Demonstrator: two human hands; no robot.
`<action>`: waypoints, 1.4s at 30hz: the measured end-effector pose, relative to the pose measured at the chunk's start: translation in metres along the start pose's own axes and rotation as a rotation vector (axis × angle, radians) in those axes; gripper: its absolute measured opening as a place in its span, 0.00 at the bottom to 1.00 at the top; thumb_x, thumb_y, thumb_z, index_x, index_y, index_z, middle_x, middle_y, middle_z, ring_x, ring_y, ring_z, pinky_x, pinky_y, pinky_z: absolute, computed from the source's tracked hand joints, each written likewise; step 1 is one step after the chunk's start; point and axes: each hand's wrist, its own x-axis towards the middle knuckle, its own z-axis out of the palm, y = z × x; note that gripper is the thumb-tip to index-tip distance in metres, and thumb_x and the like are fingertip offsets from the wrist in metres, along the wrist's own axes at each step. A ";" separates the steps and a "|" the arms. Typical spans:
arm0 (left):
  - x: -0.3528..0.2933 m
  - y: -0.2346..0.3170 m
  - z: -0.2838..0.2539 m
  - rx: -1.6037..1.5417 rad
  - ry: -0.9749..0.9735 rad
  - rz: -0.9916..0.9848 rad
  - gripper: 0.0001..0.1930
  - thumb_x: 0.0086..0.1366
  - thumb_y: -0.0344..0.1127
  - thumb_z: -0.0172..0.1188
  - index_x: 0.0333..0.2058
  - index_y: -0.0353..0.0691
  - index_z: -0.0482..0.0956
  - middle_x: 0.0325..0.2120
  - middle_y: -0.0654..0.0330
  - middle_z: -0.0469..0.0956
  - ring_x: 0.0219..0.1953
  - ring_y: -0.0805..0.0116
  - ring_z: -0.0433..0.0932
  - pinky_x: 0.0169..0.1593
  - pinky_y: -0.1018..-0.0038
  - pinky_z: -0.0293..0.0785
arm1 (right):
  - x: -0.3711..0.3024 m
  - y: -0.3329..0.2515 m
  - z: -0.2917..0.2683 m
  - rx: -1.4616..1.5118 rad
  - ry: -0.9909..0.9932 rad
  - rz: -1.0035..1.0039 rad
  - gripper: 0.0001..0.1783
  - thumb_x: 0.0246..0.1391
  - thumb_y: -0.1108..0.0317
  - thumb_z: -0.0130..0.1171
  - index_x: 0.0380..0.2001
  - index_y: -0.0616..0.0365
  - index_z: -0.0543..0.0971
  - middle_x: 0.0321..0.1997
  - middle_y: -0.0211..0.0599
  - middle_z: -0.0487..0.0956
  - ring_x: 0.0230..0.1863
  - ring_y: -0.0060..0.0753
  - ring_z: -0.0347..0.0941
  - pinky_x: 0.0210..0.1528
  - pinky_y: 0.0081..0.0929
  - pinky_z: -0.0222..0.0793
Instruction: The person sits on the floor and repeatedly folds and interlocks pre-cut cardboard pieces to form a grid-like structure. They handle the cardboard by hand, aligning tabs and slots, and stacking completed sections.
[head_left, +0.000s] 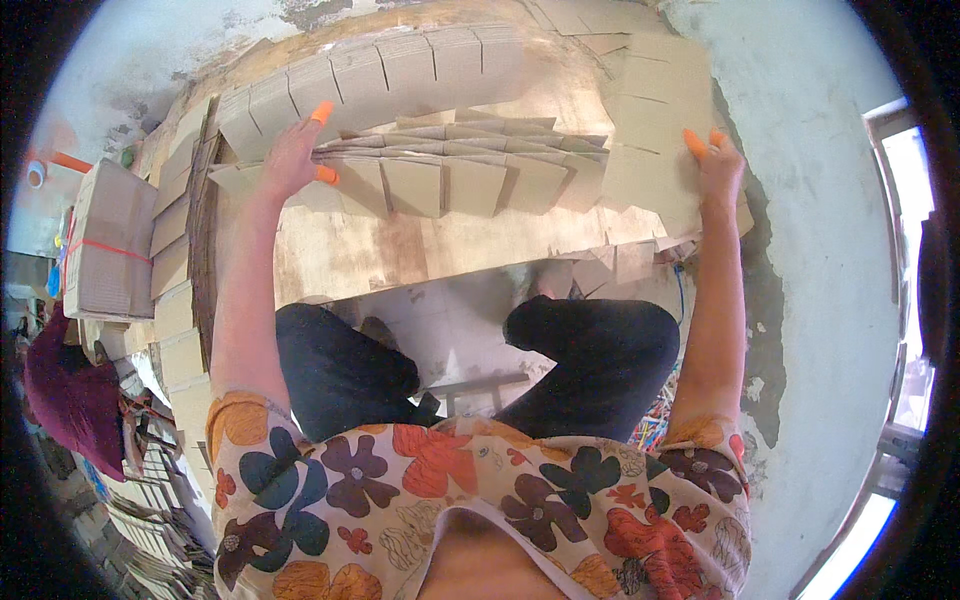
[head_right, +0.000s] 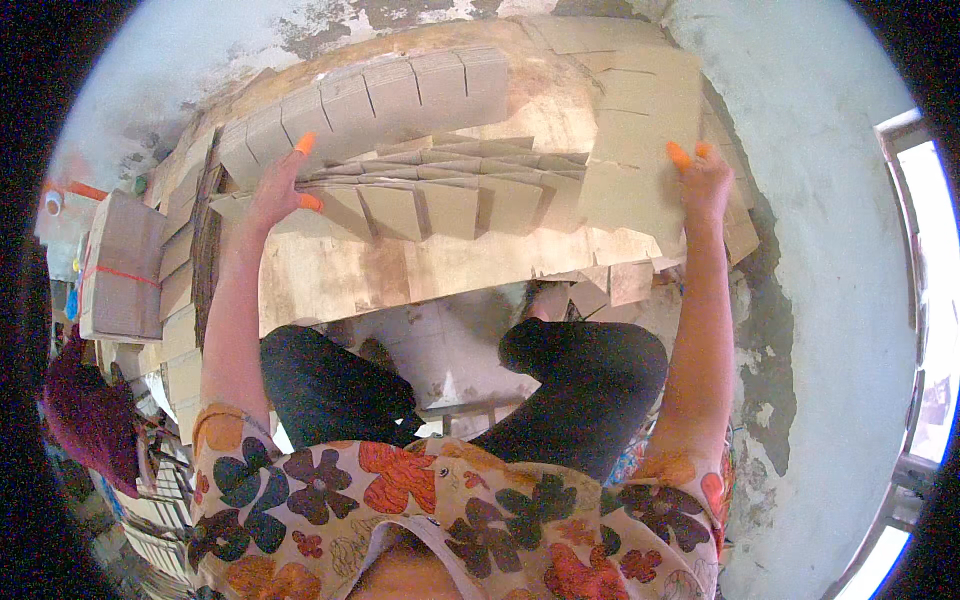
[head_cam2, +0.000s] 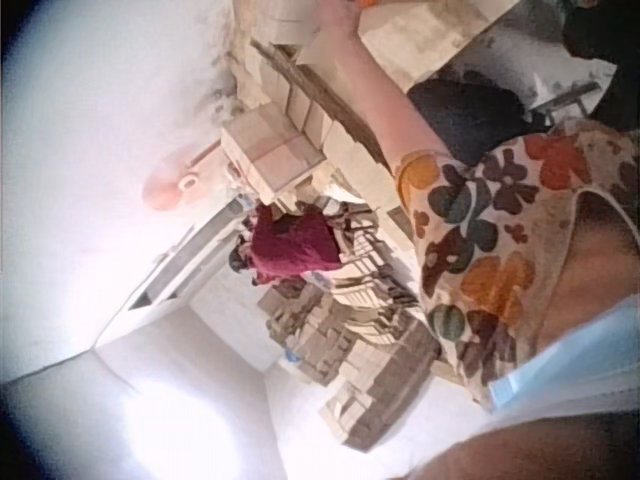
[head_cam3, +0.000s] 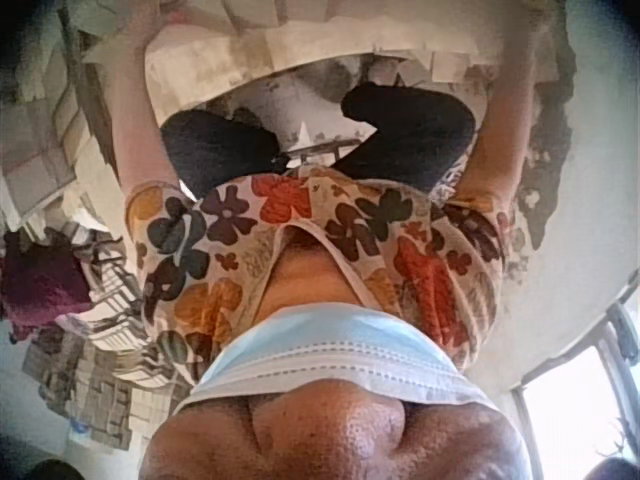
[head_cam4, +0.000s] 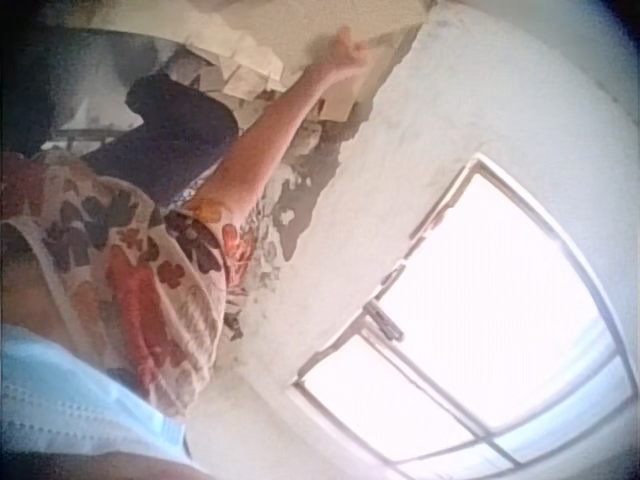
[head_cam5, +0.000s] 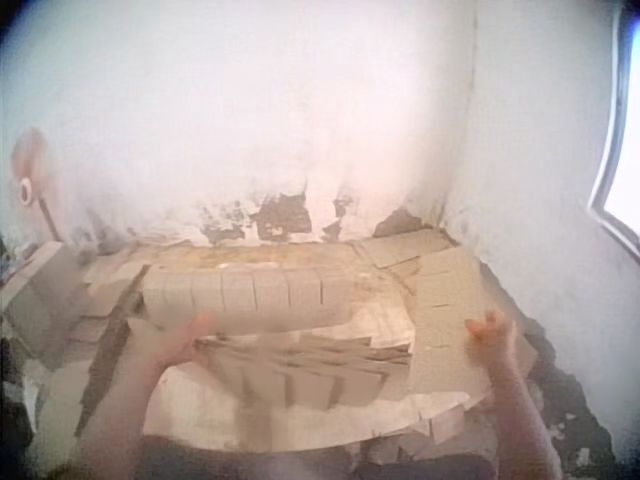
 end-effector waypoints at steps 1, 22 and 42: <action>0.003 -0.004 0.001 0.007 -0.095 -0.004 0.44 0.33 0.40 0.74 0.53 0.42 0.66 0.46 0.53 0.73 0.47 0.52 0.71 0.49 0.63 0.67 | -0.001 0.005 -0.004 0.009 0.055 0.064 0.18 0.41 0.60 0.67 0.30 0.63 0.77 0.24 0.33 0.75 0.27 0.23 0.66 0.30 0.27 0.63; -0.236 -0.056 -0.137 0.918 -0.069 -0.789 0.24 0.54 0.37 0.60 0.49 0.36 0.67 0.46 0.51 0.72 0.44 0.58 0.75 0.40 0.69 0.73 | -0.047 -0.090 0.051 0.904 -0.248 0.166 0.25 0.57 0.67 0.34 0.55 0.69 0.64 0.52 0.51 0.69 0.49 0.38 0.70 0.50 0.30 0.69; -0.015 0.117 0.017 -1.816 0.649 -0.780 0.03 0.56 0.24 0.58 0.30 0.31 0.75 0.26 0.59 0.76 0.26 0.74 0.75 0.27 0.81 0.69 | -0.134 -0.138 0.126 0.663 -0.792 -0.313 0.39 0.41 0.73 0.67 0.58 0.58 0.63 0.42 0.44 0.79 0.33 0.22 0.71 0.34 0.22 0.69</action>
